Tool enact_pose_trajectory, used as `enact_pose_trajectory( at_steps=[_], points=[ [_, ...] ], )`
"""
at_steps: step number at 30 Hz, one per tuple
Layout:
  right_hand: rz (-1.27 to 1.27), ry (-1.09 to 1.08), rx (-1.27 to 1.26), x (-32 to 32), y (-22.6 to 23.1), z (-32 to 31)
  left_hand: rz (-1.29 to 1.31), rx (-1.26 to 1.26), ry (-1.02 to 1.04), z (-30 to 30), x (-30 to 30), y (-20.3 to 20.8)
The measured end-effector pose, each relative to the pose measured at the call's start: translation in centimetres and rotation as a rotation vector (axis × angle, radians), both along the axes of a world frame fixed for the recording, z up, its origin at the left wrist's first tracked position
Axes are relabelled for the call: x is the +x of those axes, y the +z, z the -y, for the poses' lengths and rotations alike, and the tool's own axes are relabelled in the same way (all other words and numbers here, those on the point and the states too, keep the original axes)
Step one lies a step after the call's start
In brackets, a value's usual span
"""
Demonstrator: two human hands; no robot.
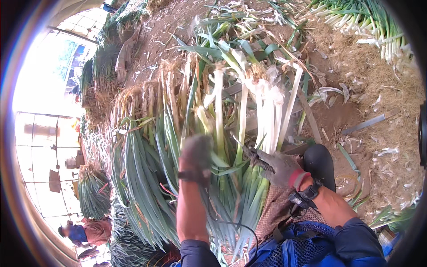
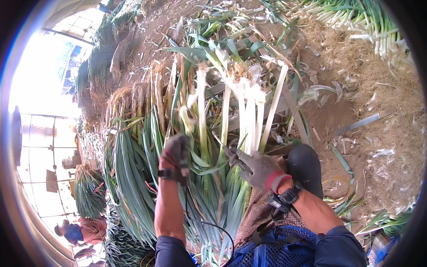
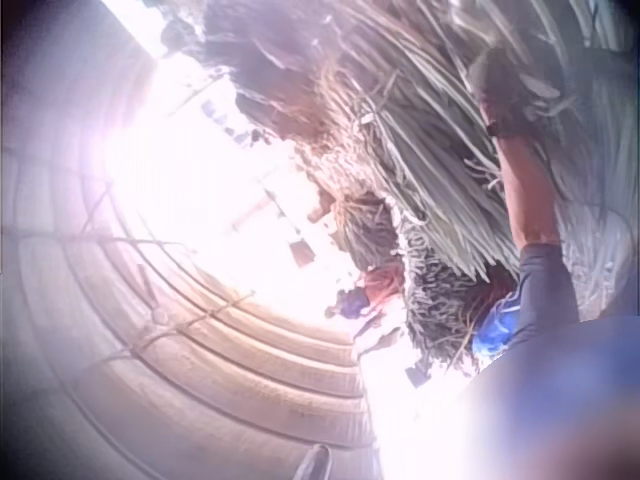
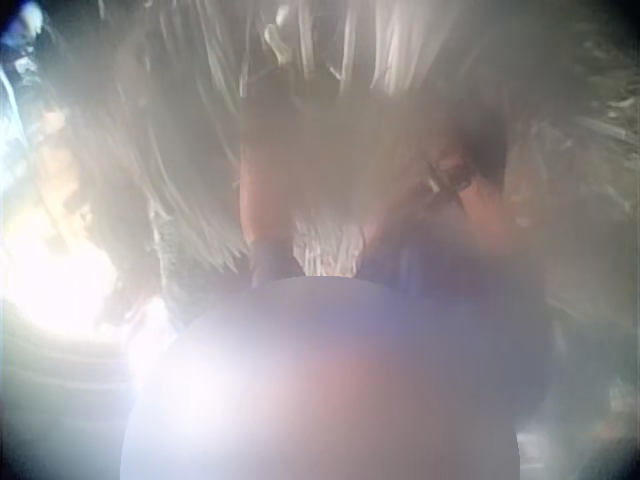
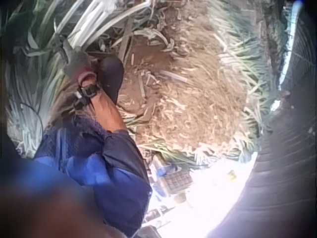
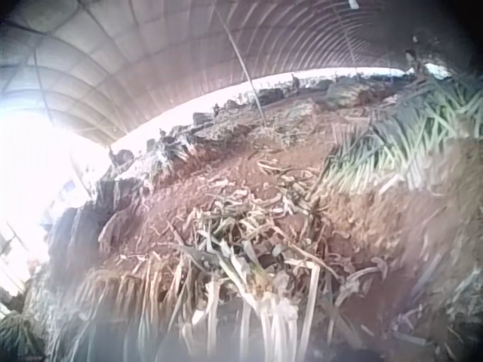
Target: The person trims the roots and lower stalks of green onions using shears. They repeatedly pick up bunches, cut the ends, and place the trimmed onions into a pile.
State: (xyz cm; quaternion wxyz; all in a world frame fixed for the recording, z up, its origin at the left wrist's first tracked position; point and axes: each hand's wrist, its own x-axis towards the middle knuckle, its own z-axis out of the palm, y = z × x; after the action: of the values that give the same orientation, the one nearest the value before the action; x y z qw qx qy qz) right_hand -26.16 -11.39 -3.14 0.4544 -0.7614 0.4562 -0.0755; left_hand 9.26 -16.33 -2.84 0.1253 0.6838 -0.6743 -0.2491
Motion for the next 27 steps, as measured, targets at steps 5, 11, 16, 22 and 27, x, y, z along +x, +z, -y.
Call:
enact_pose_trajectory(
  at_steps=[5,11,16,22,27],
  points=[
    [0.119,-0.044,0.045,-0.5,-0.9,-0.2,-1.539,-0.073,0.181,10.6,-2.9,11.0],
    [0.167,-0.204,-0.052,-1.3,-0.8,0.4,-0.694,-0.242,0.464,4.6,-4.7,1.3],
    [0.329,-0.083,-0.031,0.1,0.0,0.3,0.275,0.187,0.445,-7.2,-5.5,-8.7],
    [0.173,0.066,-0.087,1.8,-1.1,1.9,0.235,0.299,0.455,-8.9,-8.1,-4.7],
    [0.42,-0.182,-0.01,1.6,0.7,2.1,0.204,0.344,0.396,-3.6,-9.7,0.4]
  ],
)
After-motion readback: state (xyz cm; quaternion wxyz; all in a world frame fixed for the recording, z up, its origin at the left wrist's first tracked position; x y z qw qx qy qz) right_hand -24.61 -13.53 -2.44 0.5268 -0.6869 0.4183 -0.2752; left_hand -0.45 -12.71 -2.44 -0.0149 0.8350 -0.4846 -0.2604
